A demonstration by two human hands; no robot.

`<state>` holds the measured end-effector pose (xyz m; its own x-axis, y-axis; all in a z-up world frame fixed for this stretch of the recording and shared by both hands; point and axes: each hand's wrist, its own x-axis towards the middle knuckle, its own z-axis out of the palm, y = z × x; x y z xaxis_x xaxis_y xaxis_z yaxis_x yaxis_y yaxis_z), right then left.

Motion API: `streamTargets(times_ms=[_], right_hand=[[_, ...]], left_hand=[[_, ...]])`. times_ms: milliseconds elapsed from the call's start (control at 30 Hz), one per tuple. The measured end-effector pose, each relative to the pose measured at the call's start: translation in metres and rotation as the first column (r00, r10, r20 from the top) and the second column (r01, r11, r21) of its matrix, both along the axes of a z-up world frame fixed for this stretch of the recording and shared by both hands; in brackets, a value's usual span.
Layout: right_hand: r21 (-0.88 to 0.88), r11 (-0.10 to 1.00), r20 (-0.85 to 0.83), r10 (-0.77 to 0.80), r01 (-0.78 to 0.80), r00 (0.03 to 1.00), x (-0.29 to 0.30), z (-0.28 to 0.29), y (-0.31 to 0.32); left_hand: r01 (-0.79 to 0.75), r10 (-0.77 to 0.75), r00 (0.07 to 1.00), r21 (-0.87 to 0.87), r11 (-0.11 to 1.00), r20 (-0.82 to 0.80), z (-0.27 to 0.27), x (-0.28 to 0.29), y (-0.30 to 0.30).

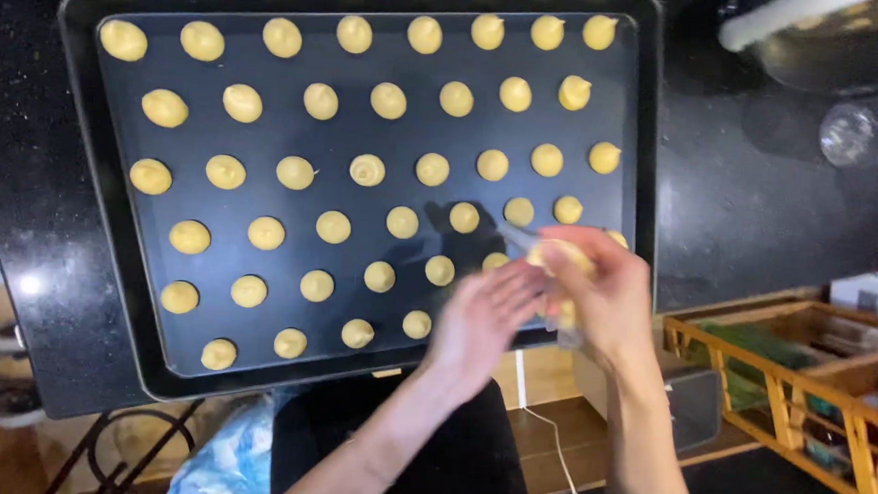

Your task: Piping small rounds of dough onto baking sheets using a piping bag and smoothing the tops with water.

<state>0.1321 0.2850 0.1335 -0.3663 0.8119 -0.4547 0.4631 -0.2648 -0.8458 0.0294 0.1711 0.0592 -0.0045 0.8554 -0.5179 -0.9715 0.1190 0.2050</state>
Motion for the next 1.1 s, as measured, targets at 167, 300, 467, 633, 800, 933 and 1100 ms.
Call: streamTargets(times_ms=[167, 300, 467, 633, 800, 933, 1100], right_hand=[[0.052, 0.969, 0.275, 0.218, -0.241, 0.936, -0.04, -0.022, 0.033], [0.094, 0.918, 0.291, 0.345, -0.385, 0.892, -0.04, -0.044, 0.048], [0.012, 0.911, 0.403, 0.373, -0.413, 0.835, -0.062, -0.034, 0.045], [0.028, 0.883, 0.496, 0.395, -0.469, 0.773, -0.068, -0.037, 0.043], [0.059, 0.868, 0.487, 0.406, -0.493, 0.774, -0.07, -0.036, 0.036], [0.062, 0.851, 0.527, 0.415, -0.521, 0.741, -0.071, -0.035, 0.035], [0.045, 0.876, 0.52, 0.39, -0.481, 0.76, -0.077, -0.031, 0.031]], left_hand=[[-0.248, 0.299, 0.916, -0.209, 0.946, 0.267, -0.036, 0.035, 0.056], [-0.406, 0.437, 0.846, -0.164, 0.899, 0.304, -0.059, 0.049, 0.064], [-0.355, 0.457, 0.831, -0.329, 0.875, 0.318, -0.036, 0.023, 0.069], [-0.379, 0.484, 0.813, -0.335, 0.863, 0.325, -0.055, 0.032, 0.067], [-0.376, 0.486, 0.818, -0.353, 0.857, 0.308, -0.053, 0.034, 0.061], [-0.334, 0.454, 0.844, -0.381, 0.862, 0.287, -0.045, 0.032, 0.061], [-0.322, 0.453, 0.847, -0.41, 0.853, 0.277, -0.04, 0.028, 0.06]])
